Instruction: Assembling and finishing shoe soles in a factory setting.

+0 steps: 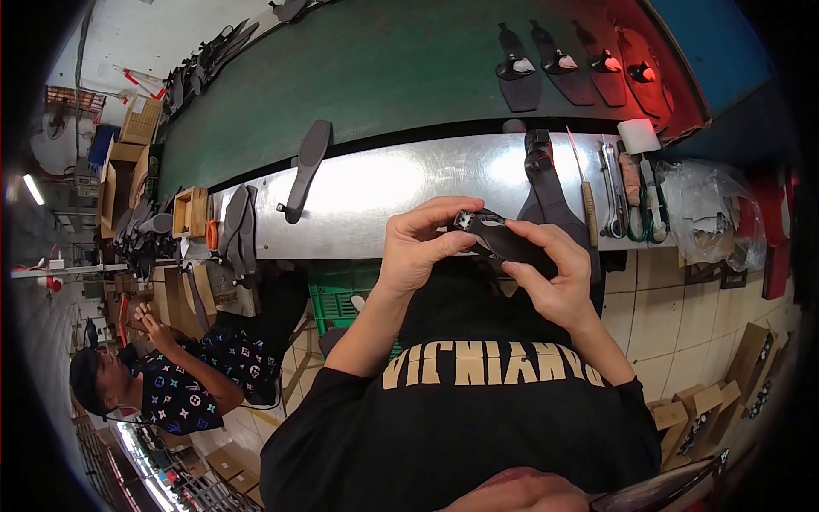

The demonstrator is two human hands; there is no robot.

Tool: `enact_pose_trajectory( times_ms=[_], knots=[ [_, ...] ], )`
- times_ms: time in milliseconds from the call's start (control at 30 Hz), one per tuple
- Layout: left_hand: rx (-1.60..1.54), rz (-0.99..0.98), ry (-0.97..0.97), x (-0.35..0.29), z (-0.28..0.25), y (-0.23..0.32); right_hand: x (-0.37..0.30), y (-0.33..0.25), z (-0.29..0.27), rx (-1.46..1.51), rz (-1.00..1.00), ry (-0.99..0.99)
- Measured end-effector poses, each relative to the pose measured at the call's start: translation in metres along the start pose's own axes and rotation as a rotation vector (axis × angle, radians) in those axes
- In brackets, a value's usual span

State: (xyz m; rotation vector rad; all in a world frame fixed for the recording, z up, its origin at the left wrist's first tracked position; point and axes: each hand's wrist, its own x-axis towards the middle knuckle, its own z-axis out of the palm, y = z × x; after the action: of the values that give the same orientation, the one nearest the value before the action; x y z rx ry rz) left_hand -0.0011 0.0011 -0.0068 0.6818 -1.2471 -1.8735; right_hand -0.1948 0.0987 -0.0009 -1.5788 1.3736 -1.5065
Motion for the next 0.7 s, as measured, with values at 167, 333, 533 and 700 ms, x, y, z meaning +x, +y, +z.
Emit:
enact_pose_trajectory(
  times_ms=[167, 333, 533, 700],
  knots=[
    [0.092, 0.03, -0.062, -0.002, -0.005, -0.004, 0.006, -0.004, -0.004, -0.095, -0.053, -0.044],
    [0.178, 0.09, -0.173, -0.002, -0.01, -0.006, 0.009, -0.01, -0.008, -0.218, -0.111, -0.12],
    [0.135, 0.079, -0.26, -0.003, -0.009, -0.008, 0.007, -0.008, -0.007, -0.259, -0.121, -0.149],
    [0.227, -0.128, -0.186, -0.002, -0.003, -0.006, 0.005, 0.006, -0.007, -0.223, -0.043, -0.164]
  ],
)
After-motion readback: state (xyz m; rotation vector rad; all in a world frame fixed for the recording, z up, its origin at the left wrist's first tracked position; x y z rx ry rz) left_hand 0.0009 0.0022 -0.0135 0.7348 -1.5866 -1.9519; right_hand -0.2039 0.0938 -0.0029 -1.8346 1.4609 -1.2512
